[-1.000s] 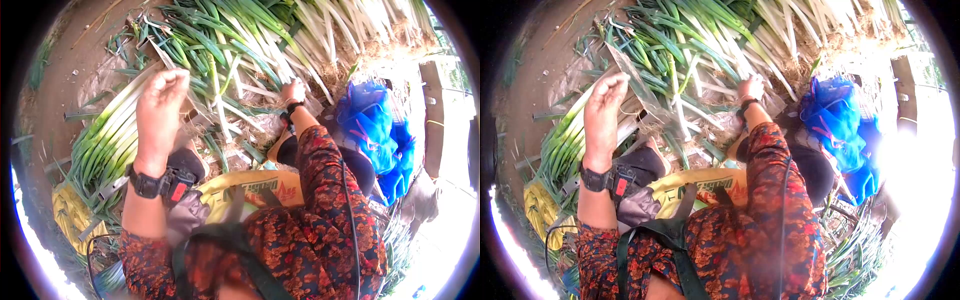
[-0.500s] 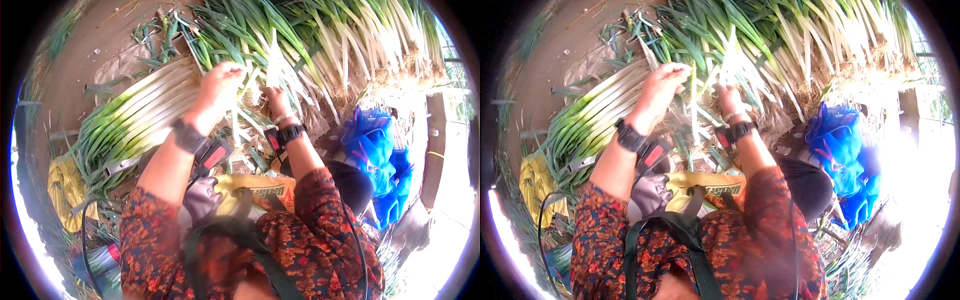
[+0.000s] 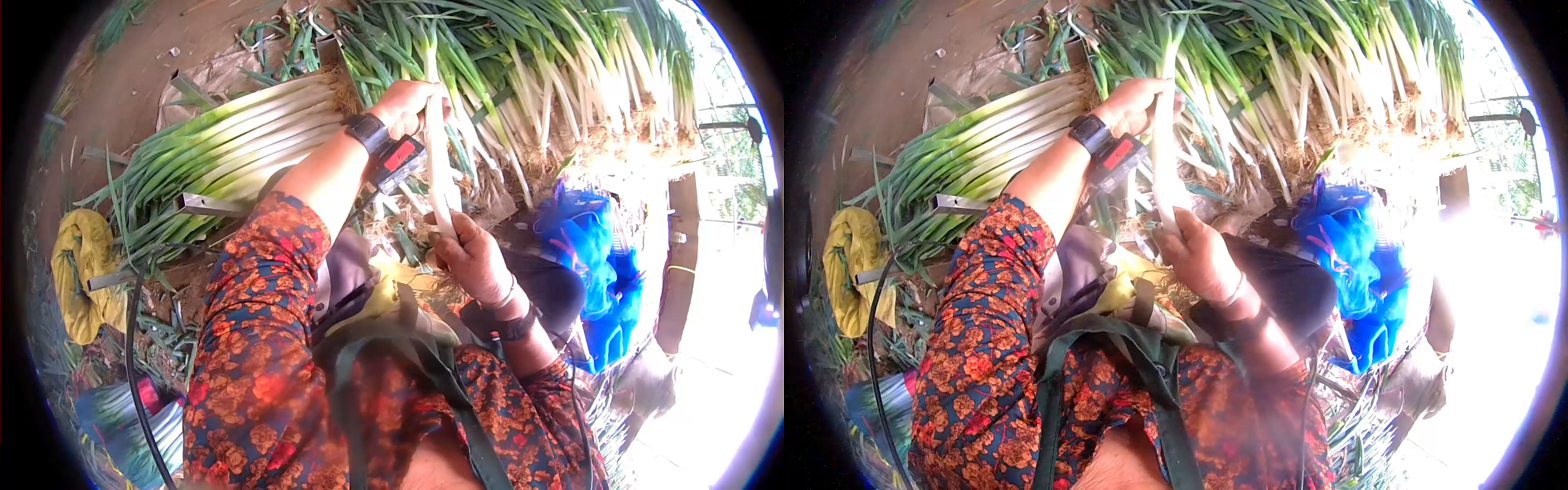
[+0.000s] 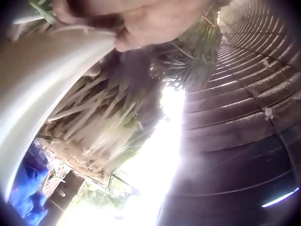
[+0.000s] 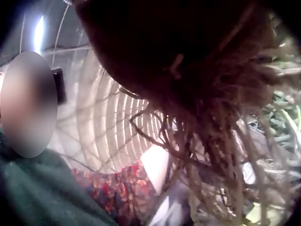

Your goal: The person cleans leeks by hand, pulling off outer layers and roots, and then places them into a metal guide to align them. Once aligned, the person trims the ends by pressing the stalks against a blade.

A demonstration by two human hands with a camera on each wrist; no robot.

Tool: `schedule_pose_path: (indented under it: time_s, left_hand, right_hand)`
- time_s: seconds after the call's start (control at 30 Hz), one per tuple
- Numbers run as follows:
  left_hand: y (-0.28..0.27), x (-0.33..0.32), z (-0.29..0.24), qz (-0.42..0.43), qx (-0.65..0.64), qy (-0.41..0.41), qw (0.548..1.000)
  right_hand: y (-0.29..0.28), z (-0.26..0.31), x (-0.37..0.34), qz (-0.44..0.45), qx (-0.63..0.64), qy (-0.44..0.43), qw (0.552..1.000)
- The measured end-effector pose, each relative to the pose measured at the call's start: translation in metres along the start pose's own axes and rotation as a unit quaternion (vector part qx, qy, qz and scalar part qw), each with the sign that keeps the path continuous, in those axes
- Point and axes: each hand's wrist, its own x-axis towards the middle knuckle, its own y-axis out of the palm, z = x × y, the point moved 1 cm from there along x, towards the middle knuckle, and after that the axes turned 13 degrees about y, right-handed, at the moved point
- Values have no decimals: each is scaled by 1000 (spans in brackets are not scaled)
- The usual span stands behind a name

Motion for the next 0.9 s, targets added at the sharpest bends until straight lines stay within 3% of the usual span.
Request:
schedule_pose_path:
  time_s: [0.13,0.2,0.27,0.37,0.4,0.5,0.57,0.6,0.63,0.67,0.73,0.77,0.83,0.9]
  left_hand:
    - [13,-21,-31,22,-63,120,991]
    - [8,-26,-47,43,-94,157,982]
    - [-6,-27,-56,11,-105,209,972]
    - [-21,-30,-72,-4,-124,264,957]
    - [-22,-35,-77,5,-123,259,958]
    - [-16,-45,-82,34,-104,267,958]
    - [-11,-48,-74,55,-86,249,963]
    - [-8,-48,-67,56,-84,240,965]
    - [-5,-49,-61,59,-81,231,968]
    - [-4,-46,-52,83,-93,211,970]
    - [5,-47,-44,95,-91,179,975]
    - [8,-49,-43,114,-86,177,974]
    - [8,-47,-46,119,-69,176,975]
    - [3,-46,-58,69,-19,203,977]
  right_hand:
    - [5,-19,1,-69,-34,-63,995]
    - [8,-29,4,-136,-162,-181,960]
    - [15,-48,14,-152,-118,-52,980]
    - [3,-118,54,-206,-285,-16,936]
    - [-7,-155,76,-194,-348,19,917]
    - [-33,-155,87,-129,-562,-30,816]
    - [-41,-132,111,-180,-526,-53,830]
    - [-40,-89,108,-237,-252,-39,938]
    - [-41,-65,120,-197,-89,-35,976]
    - [-41,-37,131,-73,44,-44,995]
    - [-14,31,117,28,231,-112,966]
    - [-8,46,123,-20,199,-123,972]
    - [-1,58,133,3,214,-117,970]
    - [5,65,120,-72,141,-120,980]
